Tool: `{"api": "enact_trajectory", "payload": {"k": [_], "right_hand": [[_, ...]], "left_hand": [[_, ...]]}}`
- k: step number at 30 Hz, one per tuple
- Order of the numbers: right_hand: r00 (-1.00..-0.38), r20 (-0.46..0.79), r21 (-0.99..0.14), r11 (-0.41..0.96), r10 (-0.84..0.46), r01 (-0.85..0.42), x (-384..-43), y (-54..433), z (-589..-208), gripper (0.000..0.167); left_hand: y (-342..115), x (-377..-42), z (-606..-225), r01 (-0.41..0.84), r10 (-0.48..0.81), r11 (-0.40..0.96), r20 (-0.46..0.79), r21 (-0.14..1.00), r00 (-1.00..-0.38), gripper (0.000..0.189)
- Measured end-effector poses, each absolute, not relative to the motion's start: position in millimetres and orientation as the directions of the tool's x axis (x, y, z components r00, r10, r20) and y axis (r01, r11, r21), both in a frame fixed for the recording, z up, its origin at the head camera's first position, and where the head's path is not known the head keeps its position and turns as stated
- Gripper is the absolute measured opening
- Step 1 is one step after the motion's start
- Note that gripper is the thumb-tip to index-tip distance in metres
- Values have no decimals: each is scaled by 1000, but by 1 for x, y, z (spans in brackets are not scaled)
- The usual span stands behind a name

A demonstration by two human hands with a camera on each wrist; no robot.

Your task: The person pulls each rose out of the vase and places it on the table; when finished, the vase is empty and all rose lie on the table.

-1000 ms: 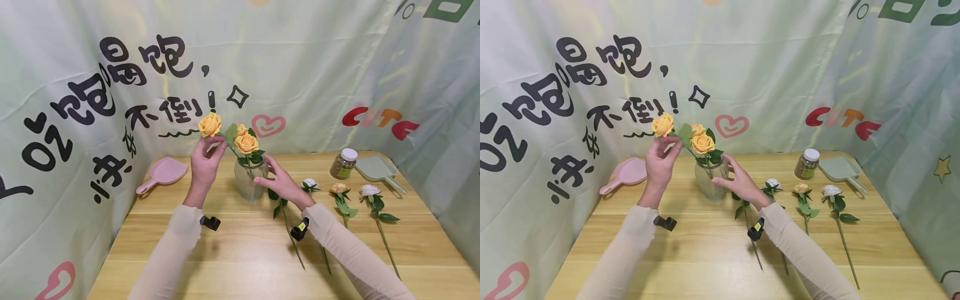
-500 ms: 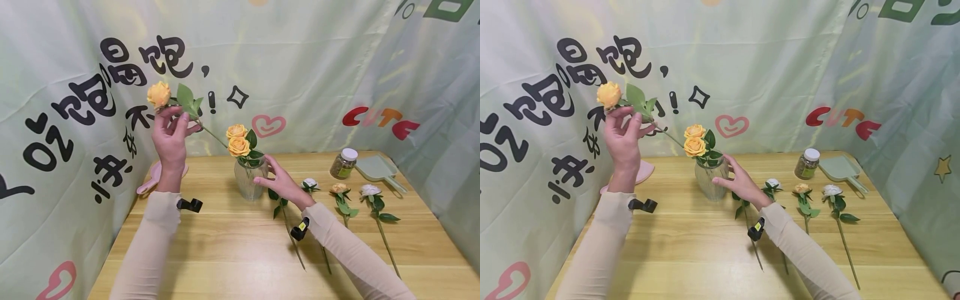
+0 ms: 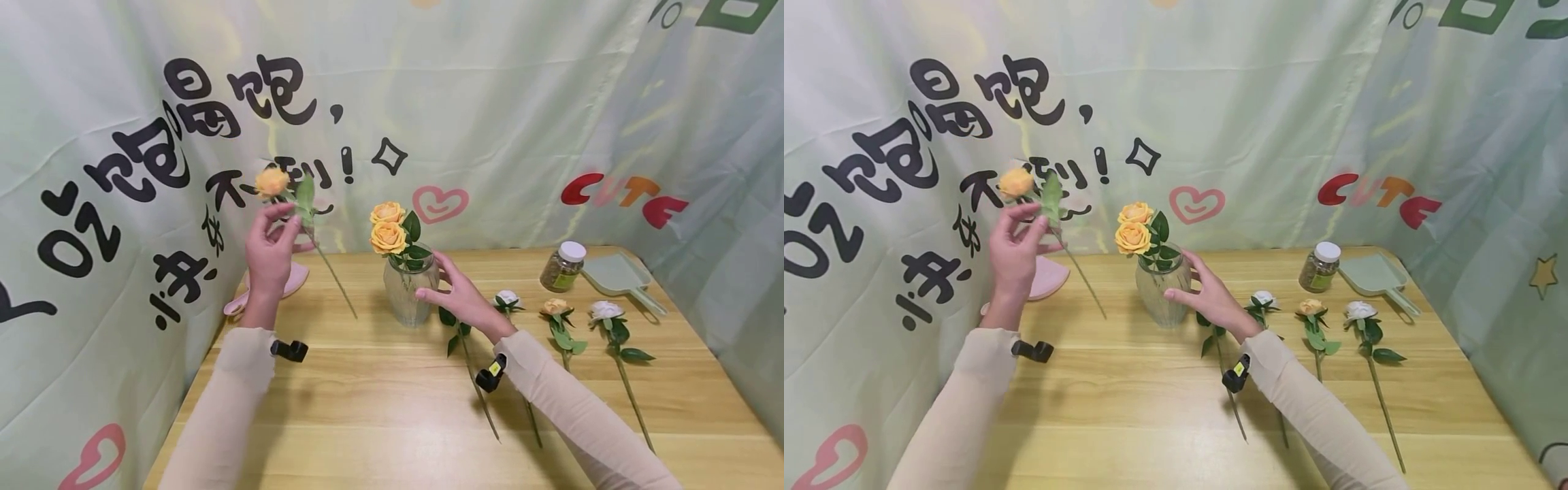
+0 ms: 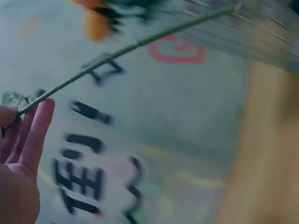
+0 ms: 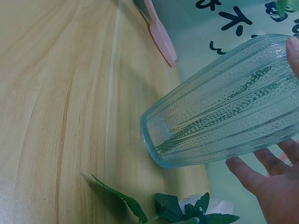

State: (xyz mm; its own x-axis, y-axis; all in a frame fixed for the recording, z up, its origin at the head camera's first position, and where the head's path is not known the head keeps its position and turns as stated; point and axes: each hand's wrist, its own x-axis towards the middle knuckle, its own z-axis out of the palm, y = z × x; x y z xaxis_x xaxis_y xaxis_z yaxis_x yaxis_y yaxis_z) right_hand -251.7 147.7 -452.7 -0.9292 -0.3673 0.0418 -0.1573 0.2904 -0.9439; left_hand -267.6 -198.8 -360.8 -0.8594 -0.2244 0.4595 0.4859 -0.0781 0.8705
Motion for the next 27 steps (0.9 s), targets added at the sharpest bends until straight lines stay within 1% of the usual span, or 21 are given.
{"api": "enact_trajectory", "payload": {"k": [3,5,9,13,16,23,27], "right_hand": [[-928,41,-944,290,-370,-157,-252,147,-452,94],[-928,41,-943,292,-370,-158,-252,147,-453,95],[-928,40,-943,292,-369,-157,-253,147,-453,96],[-928,42,-944,291,-371,-159,-254,147,-454,96],[-928,41,-943,291,-371,-158,-254,147,-454,96],[-929,36,-945,291,-367,-151,-253,147,-453,95],[-929,36,-946,289,-367,-151,-253,147,-453,95]], "left_hand": [[-203,-268,-392,352,-128,-14,348,936,-929,26],[-204,-268,-413,266,-74,26,267,964,-961,28],[-203,-267,-451,120,13,92,119,989,-993,31],[-199,-263,-482,18,75,172,5,985,-997,32],[-195,-260,-498,-43,100,206,-65,978,-993,32],[-179,-255,-517,-181,142,215,-214,960,-966,38],[-172,-251,-522,-205,153,204,-238,957,-959,41]]}}
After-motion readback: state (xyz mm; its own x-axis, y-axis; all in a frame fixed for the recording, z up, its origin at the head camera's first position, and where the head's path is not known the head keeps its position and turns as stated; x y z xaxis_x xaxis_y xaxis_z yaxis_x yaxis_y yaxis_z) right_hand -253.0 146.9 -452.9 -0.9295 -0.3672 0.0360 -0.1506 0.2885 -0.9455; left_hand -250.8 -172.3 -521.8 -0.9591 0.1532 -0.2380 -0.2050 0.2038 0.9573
